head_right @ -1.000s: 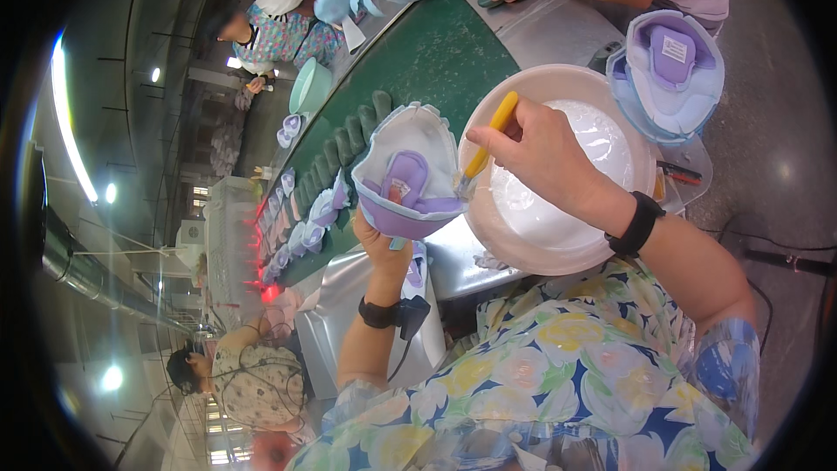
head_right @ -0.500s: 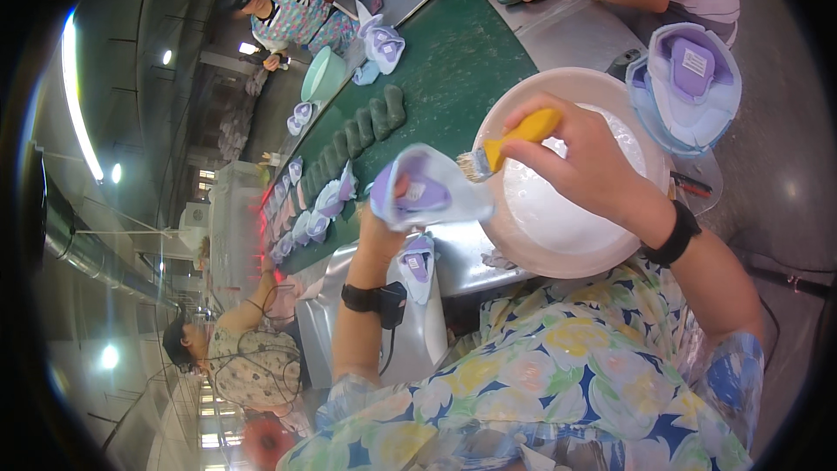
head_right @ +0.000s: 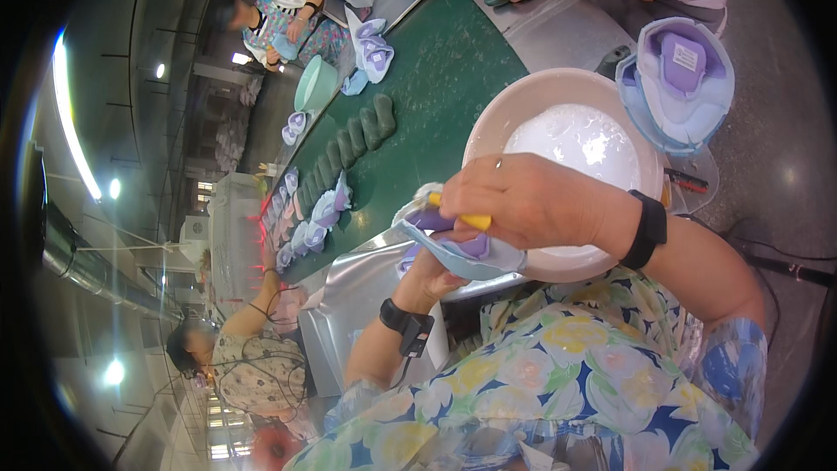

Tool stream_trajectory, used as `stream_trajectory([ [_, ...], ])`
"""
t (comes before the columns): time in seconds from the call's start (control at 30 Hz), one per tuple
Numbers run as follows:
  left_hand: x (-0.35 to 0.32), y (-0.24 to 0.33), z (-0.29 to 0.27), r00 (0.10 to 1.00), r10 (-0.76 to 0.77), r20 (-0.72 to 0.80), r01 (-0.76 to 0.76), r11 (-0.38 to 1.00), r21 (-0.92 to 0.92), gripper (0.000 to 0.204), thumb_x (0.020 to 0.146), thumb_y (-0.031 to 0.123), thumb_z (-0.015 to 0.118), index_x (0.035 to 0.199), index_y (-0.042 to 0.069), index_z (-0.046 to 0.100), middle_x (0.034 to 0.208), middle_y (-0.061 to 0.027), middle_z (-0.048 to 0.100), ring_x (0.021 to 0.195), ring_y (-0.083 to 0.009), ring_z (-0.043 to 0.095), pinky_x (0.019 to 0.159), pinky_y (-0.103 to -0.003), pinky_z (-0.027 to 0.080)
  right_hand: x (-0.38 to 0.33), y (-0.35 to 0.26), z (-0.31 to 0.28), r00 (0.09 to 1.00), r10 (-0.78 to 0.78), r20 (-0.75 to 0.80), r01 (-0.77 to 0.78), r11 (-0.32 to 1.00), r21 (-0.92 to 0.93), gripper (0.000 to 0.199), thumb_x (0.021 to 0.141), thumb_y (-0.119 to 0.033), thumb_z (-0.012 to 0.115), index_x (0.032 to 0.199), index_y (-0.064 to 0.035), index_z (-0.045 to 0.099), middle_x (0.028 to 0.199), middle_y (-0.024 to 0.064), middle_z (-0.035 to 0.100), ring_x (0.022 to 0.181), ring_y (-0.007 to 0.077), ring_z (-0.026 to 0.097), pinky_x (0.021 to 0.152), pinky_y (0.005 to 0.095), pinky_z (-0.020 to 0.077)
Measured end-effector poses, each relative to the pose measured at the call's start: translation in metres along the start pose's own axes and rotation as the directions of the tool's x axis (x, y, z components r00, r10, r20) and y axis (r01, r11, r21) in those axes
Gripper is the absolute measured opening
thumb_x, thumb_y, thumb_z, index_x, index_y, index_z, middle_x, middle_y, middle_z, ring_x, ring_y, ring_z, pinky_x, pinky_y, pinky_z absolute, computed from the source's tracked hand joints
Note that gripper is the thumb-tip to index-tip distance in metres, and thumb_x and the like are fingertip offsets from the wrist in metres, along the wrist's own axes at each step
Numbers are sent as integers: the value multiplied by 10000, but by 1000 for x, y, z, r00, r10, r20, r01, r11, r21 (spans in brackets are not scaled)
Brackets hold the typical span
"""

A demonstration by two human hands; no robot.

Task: The recorder is applying a white liquid adhesive to the internal edges and seams of light blue shoe upper components using a handheld brush, then placing the glued parts on a metal tray.

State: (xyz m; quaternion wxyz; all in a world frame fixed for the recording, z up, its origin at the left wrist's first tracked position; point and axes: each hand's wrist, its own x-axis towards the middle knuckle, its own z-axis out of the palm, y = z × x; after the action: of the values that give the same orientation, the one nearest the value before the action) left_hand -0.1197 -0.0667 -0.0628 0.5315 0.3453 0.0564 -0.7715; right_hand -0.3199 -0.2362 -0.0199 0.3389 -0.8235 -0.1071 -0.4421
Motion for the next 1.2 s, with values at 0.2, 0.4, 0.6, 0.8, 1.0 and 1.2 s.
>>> stream_trajectory([
  [0.2, -4, 8, 6, 967, 188, -174, -137, 953, 270, 284, 957, 174, 665, 1197, 30, 618, 859, -73, 697, 531, -134, 636, 409, -193, 485, -3, 7, -7, 946, 325, 8, -325, 945, 22, 192, 873, -110, 734, 1019, -57, 621, 986, 127, 688, 863, 322, 670, 772, 376, 532],
  [0.4, -17, 13, 13, 928, 352, -120, -284, 880, 381, 280, 955, 195, 680, 1206, 75, 652, 967, -29, 709, 818, -132, 708, 600, -259, 585, -1, 9, -14, 856, 509, 93, -515, 855, 61, 165, 882, -125, 719, 999, -47, 633, 903, 150, 688, 819, 345, 667, 738, 370, 521],
  [0.6, -17, 28, 3, 852, 515, -92, -354, 697, 624, 414, 951, 253, 706, 1301, 50, 615, 1165, -72, 686, 1049, -178, 679, 929, -314, 569, 2, 5, -17, 918, 394, -37, -391, 918, 62, 169, 886, -97, 707, 1037, -50, 646, 951, 135, 681, 856, 327, 660, 765, 371, 522],
  [0.8, -28, 34, 4, 828, 561, -1, -444, 656, 610, 424, 987, 311, 653, 1305, 41, 577, 1193, -85, 661, 1090, -191, 665, 937, -341, 570, -4, 4, -4, 958, 171, 229, -133, 976, -172, 223, 828, -61, 687, 1048, -50, 651, 1026, 97, 678, 985, 297, 647, 873, 384, 525],
  [1.0, -24, 45, -3, 835, 550, -5, -445, 680, 583, 445, 995, 275, 639, 1378, 77, 526, 1245, -78, 628, 1102, -191, 654, 964, -359, 563, 11, 2, -14, 987, 163, 2, -162, 983, -88, 275, 818, -39, 735, 1075, -81, 645, 1032, 102, 694, 988, 314, 661, 848, 402, 529],
  [1.2, -23, 45, -9, 808, 590, 10, -489, 660, 571, 429, 1007, 243, 622, 1399, 96, 527, 1283, -55, 614, 1125, -152, 614, 967, -303, 528, 22, 3, 6, 958, 223, 183, -216, 975, -58, 213, 852, -37, 698, 1058, -59, 644, 1014, 129, 676, 956, 339, 650, 831, 417, 528],
])
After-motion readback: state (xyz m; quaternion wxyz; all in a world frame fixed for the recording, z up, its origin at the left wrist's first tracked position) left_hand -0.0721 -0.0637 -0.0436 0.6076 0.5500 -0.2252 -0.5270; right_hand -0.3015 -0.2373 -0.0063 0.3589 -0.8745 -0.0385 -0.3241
